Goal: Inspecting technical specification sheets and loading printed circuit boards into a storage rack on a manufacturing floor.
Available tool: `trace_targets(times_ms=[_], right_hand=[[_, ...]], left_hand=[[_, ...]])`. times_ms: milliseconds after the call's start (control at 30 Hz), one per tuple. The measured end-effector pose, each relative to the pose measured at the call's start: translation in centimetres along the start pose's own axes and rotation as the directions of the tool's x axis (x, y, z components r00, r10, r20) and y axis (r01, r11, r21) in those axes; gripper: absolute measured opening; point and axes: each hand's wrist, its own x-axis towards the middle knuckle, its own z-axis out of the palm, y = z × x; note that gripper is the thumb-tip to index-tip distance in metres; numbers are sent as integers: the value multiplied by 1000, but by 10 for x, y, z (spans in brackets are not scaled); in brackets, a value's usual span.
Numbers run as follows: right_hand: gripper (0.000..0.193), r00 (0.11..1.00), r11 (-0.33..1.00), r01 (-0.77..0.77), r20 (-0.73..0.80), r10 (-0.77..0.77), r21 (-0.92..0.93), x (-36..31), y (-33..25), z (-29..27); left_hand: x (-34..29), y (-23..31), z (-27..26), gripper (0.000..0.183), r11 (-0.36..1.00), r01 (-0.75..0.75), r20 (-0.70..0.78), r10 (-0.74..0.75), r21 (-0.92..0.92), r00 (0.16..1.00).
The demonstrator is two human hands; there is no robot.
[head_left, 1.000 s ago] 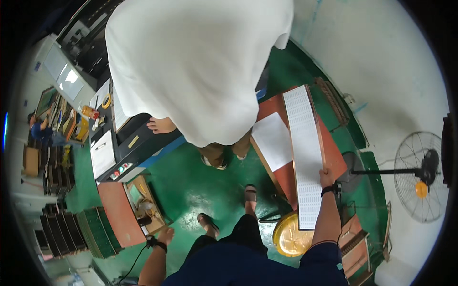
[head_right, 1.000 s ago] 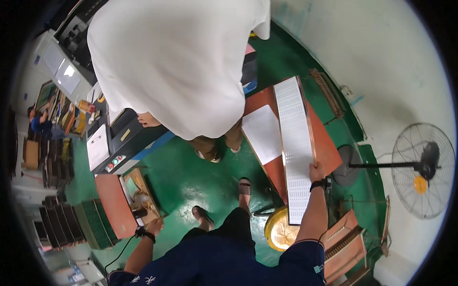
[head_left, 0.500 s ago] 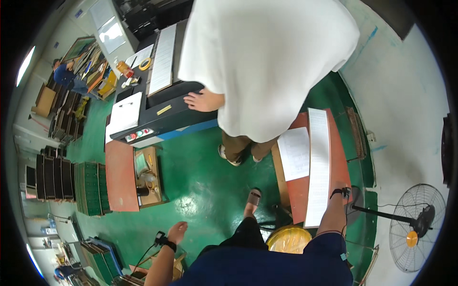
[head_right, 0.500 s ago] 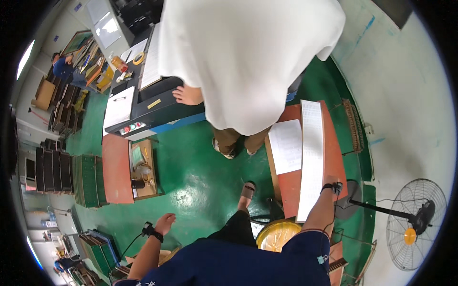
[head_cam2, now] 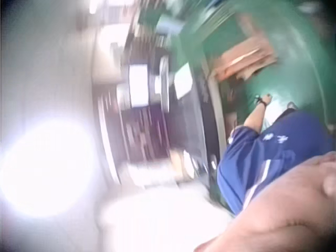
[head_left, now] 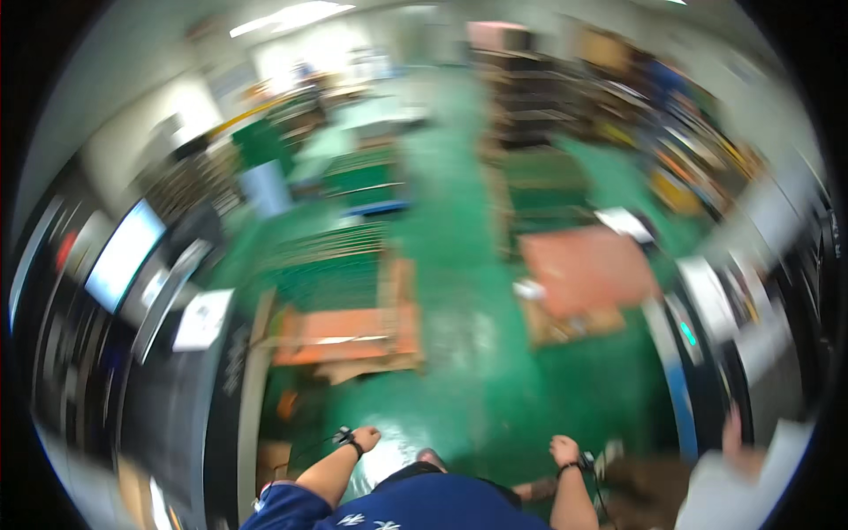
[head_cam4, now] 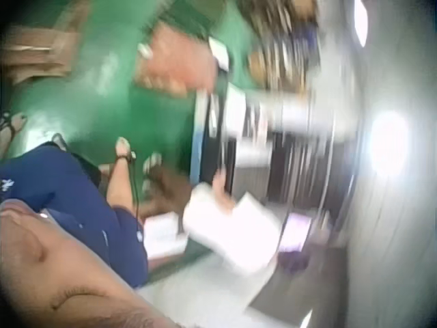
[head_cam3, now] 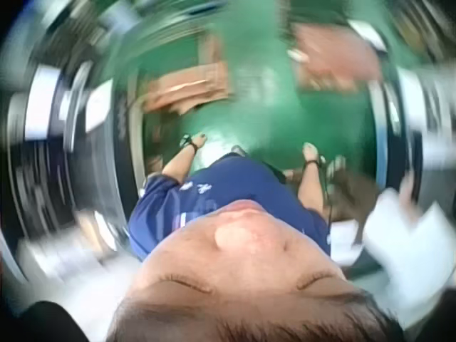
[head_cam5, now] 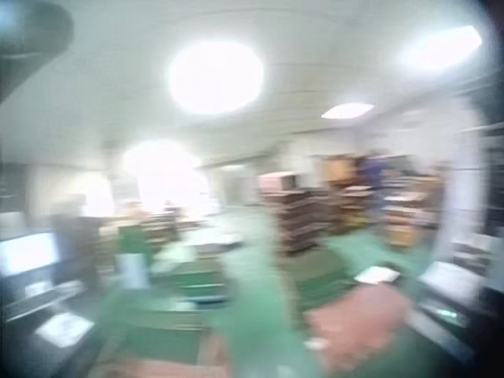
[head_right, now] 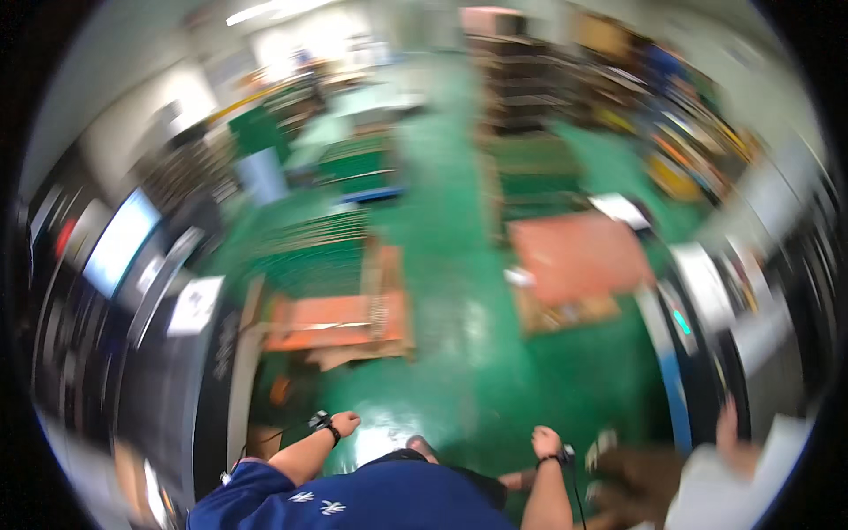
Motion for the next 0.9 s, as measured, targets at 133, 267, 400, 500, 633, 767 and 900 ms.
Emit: trace_targets(times_ms=[133, 267, 400, 500, 633, 767, 900], right_hand=[[12, 987, 765, -146, -34, 160, -627, 56, -64, 207], [12, 918, 464, -239, -43, 395, -853, 76, -49, 302], [15, 692, 106, -276, -121, 712, -955, 107, 9, 376], [18, 730, 146, -14, 90, 677, -989, 56, 28, 509], [23, 499, 287, 207, 353, 792, -935, 36, 60, 638], [25, 305, 393, 337, 494, 814, -856, 13, 89, 770], [21, 81, 488, 416, 565, 821, -767, -15, 124, 894]], left_hand=[[-111, -176, -9, 23, 810, 507, -315, -583, -294, 749], [-228, -214, -40, 26, 399, 674, -204, -914, -622, 352], [-307, -223, 18, 30, 172, 676, -110, -985, -717, 135], [-336, -193, 75, 31, 36, 737, 51, -994, -675, 96], [-327, -209, 190, 27, 783, 611, 433, -594, 119, 678], [-271, -206, 148, 33, 592, 799, 389, -714, -109, 582], [-216, -229, 18, 32, 66, 553, 54, -979, -831, 198]])
